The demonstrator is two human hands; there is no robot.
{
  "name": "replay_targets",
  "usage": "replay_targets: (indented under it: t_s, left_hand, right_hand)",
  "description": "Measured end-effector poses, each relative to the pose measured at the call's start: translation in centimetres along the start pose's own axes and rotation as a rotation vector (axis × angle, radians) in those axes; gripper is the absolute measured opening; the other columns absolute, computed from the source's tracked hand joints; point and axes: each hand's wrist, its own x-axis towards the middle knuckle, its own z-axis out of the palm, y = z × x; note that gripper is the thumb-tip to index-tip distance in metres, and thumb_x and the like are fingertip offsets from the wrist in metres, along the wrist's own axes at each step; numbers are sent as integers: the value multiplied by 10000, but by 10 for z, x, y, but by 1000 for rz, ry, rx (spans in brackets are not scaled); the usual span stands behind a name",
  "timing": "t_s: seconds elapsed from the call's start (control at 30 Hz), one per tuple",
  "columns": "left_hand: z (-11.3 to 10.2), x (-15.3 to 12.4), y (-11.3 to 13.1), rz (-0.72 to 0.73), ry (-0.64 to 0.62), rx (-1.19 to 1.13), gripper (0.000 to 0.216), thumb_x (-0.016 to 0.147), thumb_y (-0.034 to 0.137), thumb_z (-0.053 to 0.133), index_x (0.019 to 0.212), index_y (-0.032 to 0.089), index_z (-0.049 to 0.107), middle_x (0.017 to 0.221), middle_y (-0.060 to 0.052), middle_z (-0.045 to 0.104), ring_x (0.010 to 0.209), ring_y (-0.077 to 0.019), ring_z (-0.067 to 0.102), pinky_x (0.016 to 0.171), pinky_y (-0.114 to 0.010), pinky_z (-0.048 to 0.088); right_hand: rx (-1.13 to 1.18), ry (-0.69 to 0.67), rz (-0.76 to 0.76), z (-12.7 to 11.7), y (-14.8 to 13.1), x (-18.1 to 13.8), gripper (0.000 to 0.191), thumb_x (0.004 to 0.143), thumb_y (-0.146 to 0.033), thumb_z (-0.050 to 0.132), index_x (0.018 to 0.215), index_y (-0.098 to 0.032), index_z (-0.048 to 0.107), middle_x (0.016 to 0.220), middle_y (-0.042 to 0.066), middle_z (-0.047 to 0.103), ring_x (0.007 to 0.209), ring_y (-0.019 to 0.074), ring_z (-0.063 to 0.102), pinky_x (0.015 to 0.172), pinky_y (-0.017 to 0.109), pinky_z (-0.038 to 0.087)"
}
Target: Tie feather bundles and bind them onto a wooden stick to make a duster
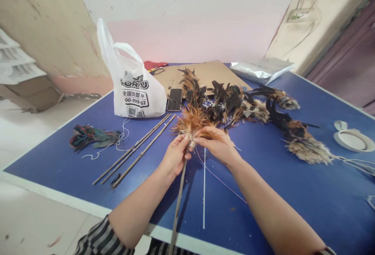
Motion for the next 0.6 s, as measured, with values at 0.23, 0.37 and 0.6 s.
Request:
replay_targets:
  t_s: [0.23,0.37,0.6]
  left_hand:
    - [5,-2,-2,3,28,99,287,713,384,632,828,147,519,648,-4,564,475,-63,496,338,-126,304]
    - [2,0,-3,-11,-27,28,265,715,357,639,801,148,500,601,19,517,436,-42,449,323,-108,258]
    - [-6,5,2,-140,-142,-264,203,709,182,653,785,151,467,607,61,400,388,17,296,298,-63,159]
  right_hand:
    - [-36,46,-47,4,10,4,141,688,-249,656,784,-170,590,675,-2,610,605,126,565,624,276,465]
    - [18,117,-82,8,20,7,250,639,-198,677,855,-189,552,769,-3,608,677,129,573,666,274,466]
    - [139,253,111,12,18,3,375,579,-259,718,887,-185,517,786,8,604,690,130,557,622,258,440]
